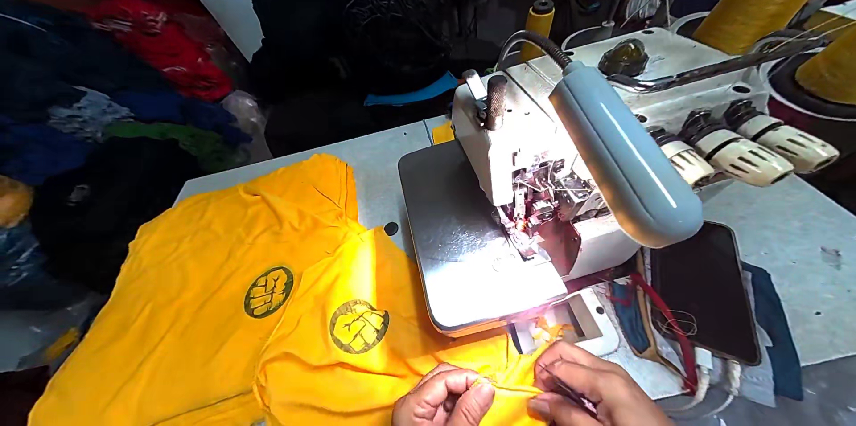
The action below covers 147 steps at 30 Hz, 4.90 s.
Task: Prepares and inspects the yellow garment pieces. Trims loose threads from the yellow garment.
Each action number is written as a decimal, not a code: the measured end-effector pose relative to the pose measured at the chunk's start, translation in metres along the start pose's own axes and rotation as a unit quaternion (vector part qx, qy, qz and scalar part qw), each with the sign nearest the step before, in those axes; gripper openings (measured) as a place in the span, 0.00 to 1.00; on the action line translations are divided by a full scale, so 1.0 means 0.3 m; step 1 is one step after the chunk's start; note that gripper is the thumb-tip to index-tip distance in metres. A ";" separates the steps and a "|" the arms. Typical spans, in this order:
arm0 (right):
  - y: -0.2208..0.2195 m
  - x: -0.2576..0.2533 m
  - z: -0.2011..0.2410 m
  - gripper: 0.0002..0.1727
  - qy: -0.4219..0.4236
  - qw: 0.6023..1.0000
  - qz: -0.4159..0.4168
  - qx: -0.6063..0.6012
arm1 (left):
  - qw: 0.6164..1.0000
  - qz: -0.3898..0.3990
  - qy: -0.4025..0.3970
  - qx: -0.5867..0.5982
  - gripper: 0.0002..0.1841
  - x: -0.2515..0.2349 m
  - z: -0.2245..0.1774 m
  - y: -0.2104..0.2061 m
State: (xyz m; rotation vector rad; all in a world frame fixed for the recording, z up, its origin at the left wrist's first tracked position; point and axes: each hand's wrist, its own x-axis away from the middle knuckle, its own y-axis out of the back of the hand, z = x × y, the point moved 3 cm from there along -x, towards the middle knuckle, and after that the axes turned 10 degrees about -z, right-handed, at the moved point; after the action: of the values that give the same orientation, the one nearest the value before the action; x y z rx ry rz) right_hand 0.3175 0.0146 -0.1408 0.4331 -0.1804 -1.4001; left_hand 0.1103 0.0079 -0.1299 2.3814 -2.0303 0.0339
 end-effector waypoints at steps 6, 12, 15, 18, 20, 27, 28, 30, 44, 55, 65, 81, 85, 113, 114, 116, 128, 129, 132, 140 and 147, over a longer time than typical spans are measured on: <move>0.066 0.034 0.041 0.14 -0.051 0.998 0.024 -0.029 | 0.998 -0.031 -0.041 -0.029 0.04 -0.032 -0.019 0.010; 0.064 0.061 0.023 0.31 -0.100 0.986 -0.084 0.106 | 0.998 0.020 0.057 -0.034 0.05 -0.037 0.066 -0.043; 0.064 0.058 0.030 0.20 -0.054 0.990 -0.093 0.091 | 0.998 0.021 0.064 -0.007 0.08 -0.030 0.058 -0.057; 0.047 0.051 0.030 0.19 -0.025 0.992 -0.098 0.076 | 0.996 0.010 0.053 0.064 0.17 -0.023 0.064 -0.064; 0.038 0.051 0.027 0.18 0.000 0.989 -0.117 0.094 | 0.997 0.030 0.012 0.069 0.13 -0.024 0.068 -0.055; 0.034 0.046 0.059 0.08 0.148 0.953 -0.126 0.232 | 0.996 0.081 0.016 -0.018 0.14 -0.028 0.042 -0.054; 0.031 0.044 0.064 0.07 0.170 0.943 -0.122 0.260 | 0.996 0.088 0.024 -0.011 0.16 -0.028 0.045 -0.057; 0.024 0.035 0.066 0.07 0.204 0.926 -0.111 0.297 | 0.994 0.100 0.038 0.002 0.20 -0.030 0.047 -0.061; 0.004 0.010 0.024 0.10 0.230 0.943 -0.080 0.226 | 0.987 0.147 0.059 0.004 0.24 -0.050 0.045 -0.073; 0.031 0.009 -0.019 0.12 0.001 0.998 -0.059 0.038 | 0.993 0.021 0.110 0.024 0.27 -0.041 0.018 -0.058; 0.058 0.011 0.038 0.20 -0.018 0.993 -0.102 0.061 | 0.993 0.082 0.022 0.076 0.10 -0.030 0.060 -0.063; 0.003 0.032 0.042 0.23 -0.096 0.990 -0.056 -0.086 | 0.986 0.046 0.147 0.066 0.27 -0.017 0.022 -0.067; -0.012 0.019 0.004 0.17 -0.103 0.985 -0.129 -0.050 | 0.981 0.019 0.169 0.092 0.25 -0.013 0.025 -0.055; 0.026 0.015 -0.021 0.12 0.214 0.972 -0.056 0.079 | 0.985 0.099 0.129 0.051 0.28 -0.036 0.012 -0.050; 0.028 0.014 -0.020 0.12 0.214 0.972 -0.057 0.078 | 0.985 0.099 0.132 0.054 0.28 -0.037 0.013 -0.051; 0.028 0.013 -0.019 0.12 0.214 0.972 -0.060 0.078 | 0.984 0.100 0.137 0.059 0.28 -0.038 0.013 -0.053; 0.024 0.015 -0.021 0.12 0.207 0.972 -0.053 0.103 | 0.987 0.105 0.118 0.023 0.28 -0.036 0.005 -0.061; 0.023 0.014 -0.021 0.12 0.207 0.972 -0.052 0.103 | 0.987 0.107 0.117 0.022 0.28 -0.035 0.005 -0.062; 0.015 0.010 -0.025 0.12 0.211 0.972 -0.050 0.092 | 0.987 0.115 0.112 0.021 0.28 -0.034 0.006 -0.064; 0.013 0.019 -0.022 0.12 0.223 0.972 -0.065 0.035 | 0.987 0.113 0.112 0.014 0.27 -0.036 0.004 -0.056; 0.025 0.028 -0.019 0.14 0.218 0.973 -0.046 0.065 | 0.987 0.107 0.115 0.029 0.27 -0.040 0.008 -0.056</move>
State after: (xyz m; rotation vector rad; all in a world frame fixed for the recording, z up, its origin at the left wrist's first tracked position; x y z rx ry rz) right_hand 0.3278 0.0083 -0.1442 0.8550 0.1106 -1.3539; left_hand 0.1249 0.0222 -0.1325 2.0629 -2.1855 0.3556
